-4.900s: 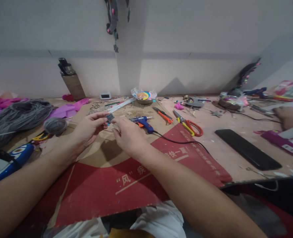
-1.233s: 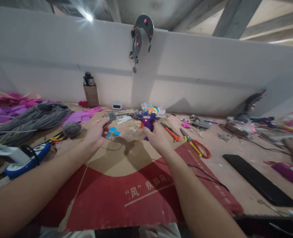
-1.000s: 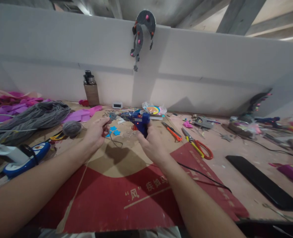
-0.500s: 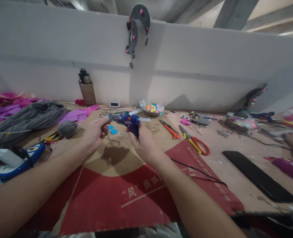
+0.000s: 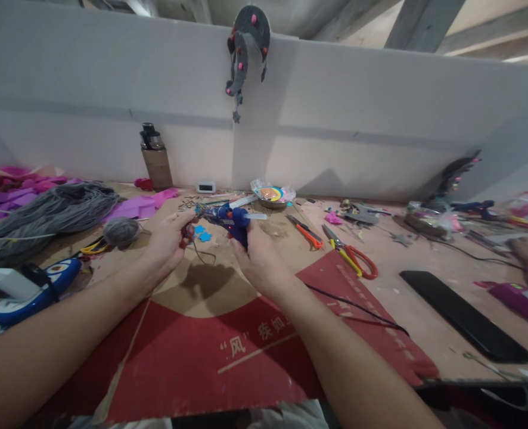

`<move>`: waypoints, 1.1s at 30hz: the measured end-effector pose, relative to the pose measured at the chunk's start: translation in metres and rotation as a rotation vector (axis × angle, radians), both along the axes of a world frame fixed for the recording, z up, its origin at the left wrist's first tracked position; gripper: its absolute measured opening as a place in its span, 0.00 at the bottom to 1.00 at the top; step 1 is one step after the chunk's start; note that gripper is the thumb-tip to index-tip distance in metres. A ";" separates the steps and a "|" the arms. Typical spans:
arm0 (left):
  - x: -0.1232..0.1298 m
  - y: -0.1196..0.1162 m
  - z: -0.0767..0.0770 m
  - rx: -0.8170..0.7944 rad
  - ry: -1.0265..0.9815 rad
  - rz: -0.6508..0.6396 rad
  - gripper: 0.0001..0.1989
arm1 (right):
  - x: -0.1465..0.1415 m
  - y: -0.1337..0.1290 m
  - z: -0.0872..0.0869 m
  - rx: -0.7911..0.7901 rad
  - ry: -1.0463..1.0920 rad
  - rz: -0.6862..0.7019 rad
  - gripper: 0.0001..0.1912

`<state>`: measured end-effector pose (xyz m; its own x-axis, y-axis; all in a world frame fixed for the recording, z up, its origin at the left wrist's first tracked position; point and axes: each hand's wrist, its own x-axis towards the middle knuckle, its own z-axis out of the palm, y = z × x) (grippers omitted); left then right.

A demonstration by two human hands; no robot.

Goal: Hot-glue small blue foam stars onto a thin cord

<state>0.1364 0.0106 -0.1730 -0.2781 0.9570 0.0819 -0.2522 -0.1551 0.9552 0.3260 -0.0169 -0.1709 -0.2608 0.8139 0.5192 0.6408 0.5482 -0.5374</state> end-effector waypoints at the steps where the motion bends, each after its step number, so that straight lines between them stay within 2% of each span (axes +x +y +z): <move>1: 0.000 0.000 0.000 0.000 -0.001 0.000 0.09 | 0.000 0.000 0.000 -0.007 0.002 0.000 0.16; 11: 0.000 0.002 -0.002 0.004 -0.004 0.002 0.10 | 0.000 -0.001 0.001 0.003 0.015 0.038 0.15; 33: -0.001 0.004 -0.002 -0.001 -0.031 -0.034 0.09 | 0.000 -0.002 0.003 0.023 -0.024 0.026 0.15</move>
